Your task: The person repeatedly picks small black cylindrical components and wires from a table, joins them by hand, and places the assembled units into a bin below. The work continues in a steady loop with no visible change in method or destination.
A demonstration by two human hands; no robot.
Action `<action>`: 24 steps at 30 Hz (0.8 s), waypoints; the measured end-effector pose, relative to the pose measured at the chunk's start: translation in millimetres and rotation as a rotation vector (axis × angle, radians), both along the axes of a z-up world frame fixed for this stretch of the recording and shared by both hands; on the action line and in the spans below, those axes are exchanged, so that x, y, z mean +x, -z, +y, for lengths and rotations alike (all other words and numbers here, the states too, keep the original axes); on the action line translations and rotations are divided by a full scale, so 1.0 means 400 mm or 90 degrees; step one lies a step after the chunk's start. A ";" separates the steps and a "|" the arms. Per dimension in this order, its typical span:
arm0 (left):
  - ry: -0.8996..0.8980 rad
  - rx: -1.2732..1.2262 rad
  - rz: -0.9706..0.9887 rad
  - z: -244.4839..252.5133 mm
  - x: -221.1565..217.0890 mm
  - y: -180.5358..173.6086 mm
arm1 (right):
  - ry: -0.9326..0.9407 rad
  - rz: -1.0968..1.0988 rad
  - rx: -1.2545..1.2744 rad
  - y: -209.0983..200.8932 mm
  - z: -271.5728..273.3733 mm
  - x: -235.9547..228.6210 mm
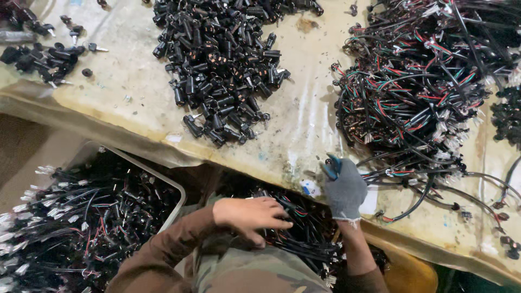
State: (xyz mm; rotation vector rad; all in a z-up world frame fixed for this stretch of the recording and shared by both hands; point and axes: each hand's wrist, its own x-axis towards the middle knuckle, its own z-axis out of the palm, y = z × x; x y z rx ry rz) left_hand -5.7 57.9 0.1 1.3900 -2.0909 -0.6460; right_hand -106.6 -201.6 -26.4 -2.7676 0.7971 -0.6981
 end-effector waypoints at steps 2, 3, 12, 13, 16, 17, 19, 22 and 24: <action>-0.109 -0.036 0.125 -0.002 0.063 0.036 | 0.027 -0.100 0.117 0.021 -0.010 -0.011; -0.163 -0.054 0.186 -0.007 0.106 0.051 | 0.019 -0.160 0.238 0.015 -0.019 -0.012; -0.967 -0.025 -0.212 -0.129 0.466 0.115 | -0.191 -0.993 1.129 -0.316 -0.077 -0.042; -0.954 -0.038 -0.208 -0.127 0.476 0.113 | -0.356 -0.924 1.119 -0.328 -0.058 -0.042; -0.943 -0.157 -0.143 -0.108 0.466 0.107 | -0.562 -0.530 0.935 -0.319 0.010 -0.054; -0.954 -0.256 -0.088 -0.097 0.461 0.100 | -0.452 -0.307 0.799 -0.308 0.022 -0.045; -0.964 -0.403 0.036 -0.084 0.460 0.085 | -0.362 0.039 0.112 -0.252 0.059 -0.009; -0.895 -0.503 0.331 -0.083 0.425 0.080 | -0.291 0.130 0.124 -0.157 0.080 0.033; -0.716 -0.527 0.615 -0.108 0.394 0.066 | -0.262 0.166 0.113 -0.116 0.072 0.054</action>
